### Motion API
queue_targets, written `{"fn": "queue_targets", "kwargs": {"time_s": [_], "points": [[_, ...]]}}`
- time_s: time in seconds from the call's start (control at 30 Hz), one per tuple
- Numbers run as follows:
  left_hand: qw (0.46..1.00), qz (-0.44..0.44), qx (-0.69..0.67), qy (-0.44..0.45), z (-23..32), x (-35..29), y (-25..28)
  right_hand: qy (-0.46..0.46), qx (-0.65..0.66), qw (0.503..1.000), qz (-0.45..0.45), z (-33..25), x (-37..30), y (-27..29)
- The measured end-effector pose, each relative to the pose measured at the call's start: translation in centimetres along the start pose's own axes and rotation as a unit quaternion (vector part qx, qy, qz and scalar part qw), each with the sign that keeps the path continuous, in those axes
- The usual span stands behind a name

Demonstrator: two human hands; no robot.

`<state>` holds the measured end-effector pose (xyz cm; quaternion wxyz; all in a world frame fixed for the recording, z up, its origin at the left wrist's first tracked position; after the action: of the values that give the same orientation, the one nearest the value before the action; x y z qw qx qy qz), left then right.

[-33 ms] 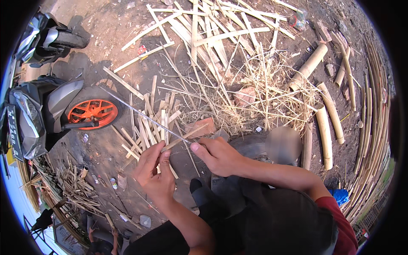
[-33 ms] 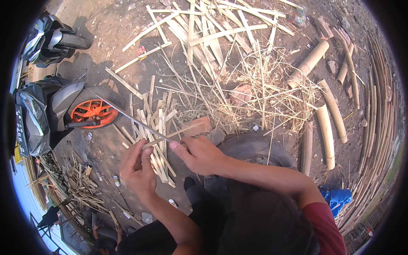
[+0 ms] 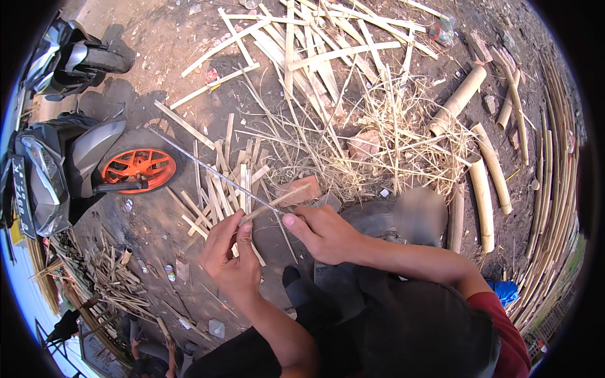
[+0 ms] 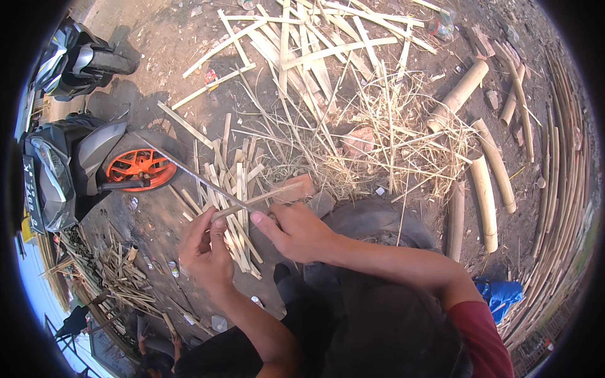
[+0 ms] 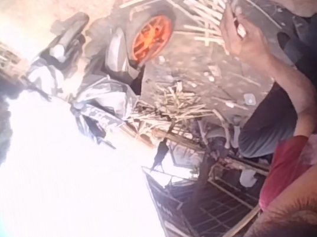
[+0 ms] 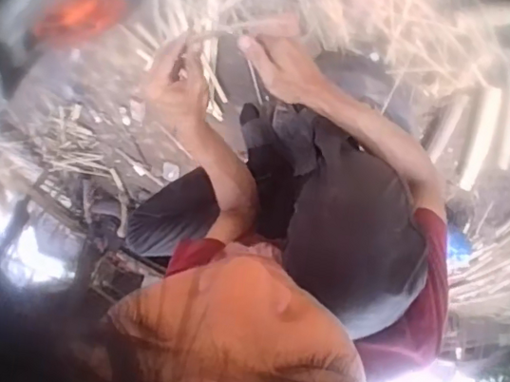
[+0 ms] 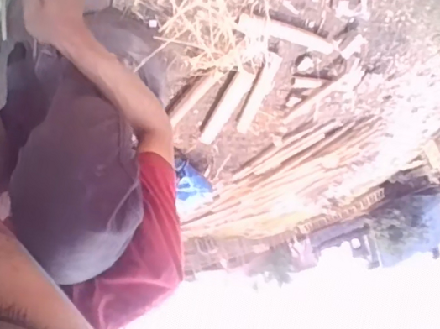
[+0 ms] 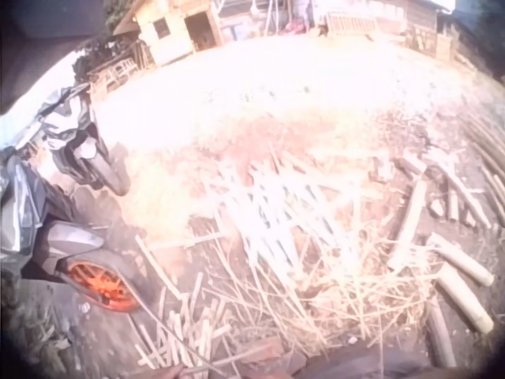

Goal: The person shaves and smooths thin bamboo strips using a large blade, repeatedly sliding the blade along the length of the strips while seated outdoors.

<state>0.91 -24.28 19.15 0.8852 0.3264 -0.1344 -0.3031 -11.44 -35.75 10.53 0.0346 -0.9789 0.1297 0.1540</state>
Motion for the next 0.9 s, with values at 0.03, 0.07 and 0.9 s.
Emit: {"fn": "queue_targets", "kwargs": {"time_s": [0.03, 0.07, 0.9], "points": [[1.000, 0.017, 0.004, 0.004, -0.2, -0.1, -0.2, 0.000, 0.009, 1.000, -0.005, -0.3, 0.0, 0.0], [0.999, 0.035, 0.008, 0.007, -0.4, -0.2, -0.3, -0.001, 0.019, 1.000, -0.010, -0.5, -0.1, -0.1], [0.979, 0.194, -0.056, -0.031, -2.3, -3.6, -3.1, -0.113, -0.073, 0.991, -0.023, 13.5, -0.7, -0.2]]}}
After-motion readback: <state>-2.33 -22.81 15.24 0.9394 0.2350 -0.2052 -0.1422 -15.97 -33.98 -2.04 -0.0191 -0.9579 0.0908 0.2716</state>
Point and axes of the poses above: each hand's wrist, its own x-axis towards the middle knuckle, its own y-axis out of the back of the hand, z = x × y, the point moved 6 cm from there along x, towards the middle knuckle, and after that the axes turned 8 degrees about -z, right-handed, at the moved point
